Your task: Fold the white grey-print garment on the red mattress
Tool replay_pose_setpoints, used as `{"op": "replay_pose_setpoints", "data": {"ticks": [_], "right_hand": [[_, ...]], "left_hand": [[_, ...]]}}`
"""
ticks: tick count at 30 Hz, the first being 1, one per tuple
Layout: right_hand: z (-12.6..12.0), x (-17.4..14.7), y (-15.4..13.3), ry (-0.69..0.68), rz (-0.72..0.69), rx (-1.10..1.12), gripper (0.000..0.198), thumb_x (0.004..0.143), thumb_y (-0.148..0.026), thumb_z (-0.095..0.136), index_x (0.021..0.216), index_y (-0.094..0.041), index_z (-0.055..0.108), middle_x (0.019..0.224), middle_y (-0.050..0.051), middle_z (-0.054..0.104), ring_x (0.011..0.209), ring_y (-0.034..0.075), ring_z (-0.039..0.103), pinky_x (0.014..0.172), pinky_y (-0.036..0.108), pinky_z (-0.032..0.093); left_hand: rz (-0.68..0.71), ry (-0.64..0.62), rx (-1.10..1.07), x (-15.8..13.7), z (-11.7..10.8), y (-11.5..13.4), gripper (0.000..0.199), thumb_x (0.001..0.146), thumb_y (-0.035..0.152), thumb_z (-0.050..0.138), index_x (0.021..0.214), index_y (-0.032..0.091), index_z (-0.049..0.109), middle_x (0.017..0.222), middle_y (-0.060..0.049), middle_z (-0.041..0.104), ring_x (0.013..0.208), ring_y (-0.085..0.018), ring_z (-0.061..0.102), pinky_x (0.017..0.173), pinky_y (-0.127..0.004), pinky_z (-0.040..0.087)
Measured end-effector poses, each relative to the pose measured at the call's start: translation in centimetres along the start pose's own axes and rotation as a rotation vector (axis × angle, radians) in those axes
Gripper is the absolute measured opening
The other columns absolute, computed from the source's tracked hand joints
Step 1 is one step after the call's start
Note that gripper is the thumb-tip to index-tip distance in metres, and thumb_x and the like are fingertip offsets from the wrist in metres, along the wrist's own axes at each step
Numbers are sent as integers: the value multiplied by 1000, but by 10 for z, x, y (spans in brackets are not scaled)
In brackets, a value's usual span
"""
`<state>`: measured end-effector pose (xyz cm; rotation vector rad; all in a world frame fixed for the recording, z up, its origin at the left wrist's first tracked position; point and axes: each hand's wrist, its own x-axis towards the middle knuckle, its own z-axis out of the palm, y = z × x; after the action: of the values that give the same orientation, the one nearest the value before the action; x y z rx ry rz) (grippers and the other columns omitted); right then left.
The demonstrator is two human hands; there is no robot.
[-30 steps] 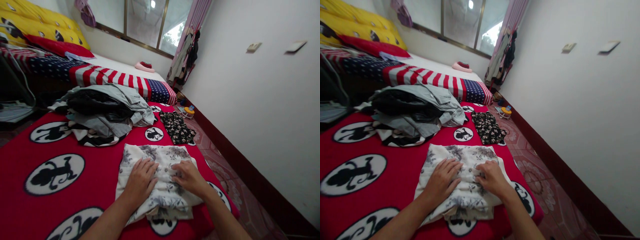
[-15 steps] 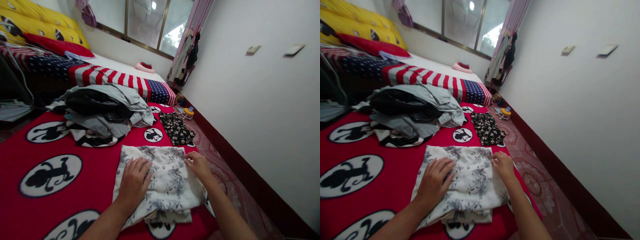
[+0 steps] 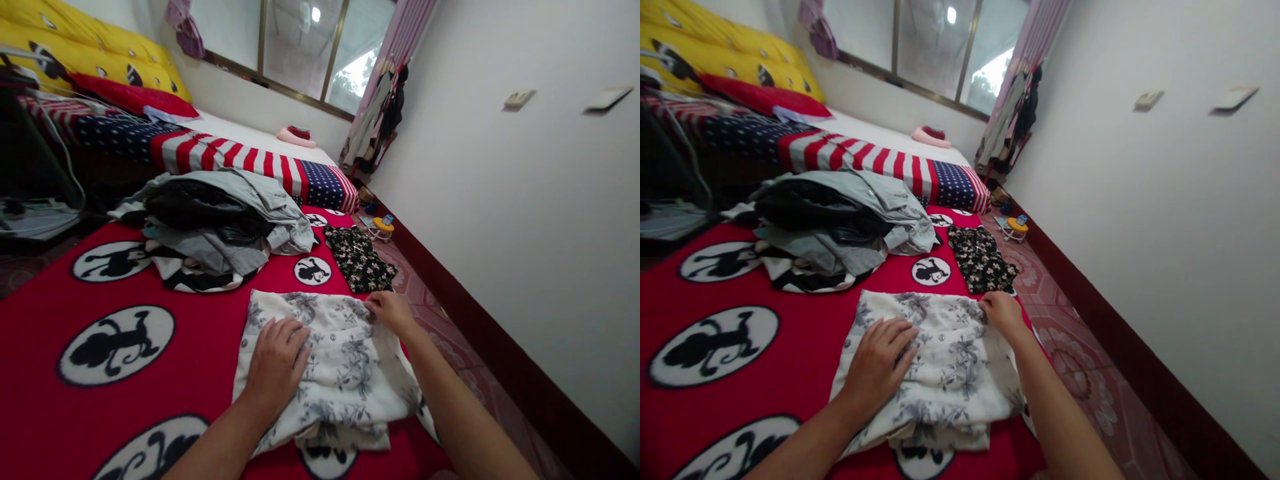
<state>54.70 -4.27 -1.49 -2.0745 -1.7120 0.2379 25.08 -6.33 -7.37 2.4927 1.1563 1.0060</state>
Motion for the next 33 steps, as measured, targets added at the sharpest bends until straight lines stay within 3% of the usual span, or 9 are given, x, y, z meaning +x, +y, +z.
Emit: {"op": "replay_pose_setpoints", "data": {"ticks": [5,9,12,16,20,23,26,29,33], "right_hand": [[-14,2,31,-105,110,152,38,68,-50,59,50,-17,60,45,0,51,45,11,43,47,24,29],[-11,2,48,-21,212,220,45,66,-61,52,48,-19,51,43,-1,46,42,11,41,45,24,31],[-4,2,52,110,255,192,44,69,-59,51,48,-20,50,43,0,44,44,13,43,47,25,32],[4,0,41,290,247,69,28,71,-43,56,57,-18,59,55,4,56,61,20,55,59,29,39],[13,-11,-4,395,121,14,22,77,-31,54,89,-18,66,96,11,67,94,26,59,84,37,43],[25,-34,-53,287,-216,61,26,87,-32,51,105,-19,64,115,11,65,111,23,57,99,38,40],[42,-64,-87,30,-435,-20,40,93,-38,51,130,-22,53,138,10,54,129,24,46,112,47,27],[59,-84,-86,-189,-463,-192,59,92,-45,52,146,-25,36,154,9,33,143,28,28,114,56,20],[63,-86,-55,-197,-410,-308,59,95,-44,48,149,-29,30,159,8,21,146,29,17,113,58,18]], "left_hand": [[-27,-17,-3,0,1,0,27,86,20,58,112,22,65,116,-7,64,114,-26,54,109,-53,32],[-23,-30,-13,-1,1,0,27,86,20,58,112,23,65,117,-6,64,115,-26,54,109,-53,32],[-15,-37,-24,-1,2,1,29,86,19,58,114,23,64,120,-6,63,116,-26,54,110,-52,32],[-10,-14,-30,0,-1,0,33,88,22,57,121,23,60,126,-8,61,119,-25,53,111,-50,33],[-44,23,-1,4,-13,-10,36,92,27,52,127,21,57,131,-8,59,123,-25,52,111,-49,32],[-47,-8,54,7,-20,-21,41,93,32,49,132,21,54,137,-9,56,132,-28,44,112,-52,30],[-38,-73,102,6,-20,-32,50,91,42,52,137,23,51,142,-11,51,138,-32,37,112,-57,28],[-39,-140,129,4,-14,-38,55,87,47,57,137,25,52,144,-11,49,138,-35,35,111,-60,25],[-51,-174,112,4,-9,-40,58,84,46,62,137,26,51,146,-12,46,138,-36,34,110,-61,26]]}}
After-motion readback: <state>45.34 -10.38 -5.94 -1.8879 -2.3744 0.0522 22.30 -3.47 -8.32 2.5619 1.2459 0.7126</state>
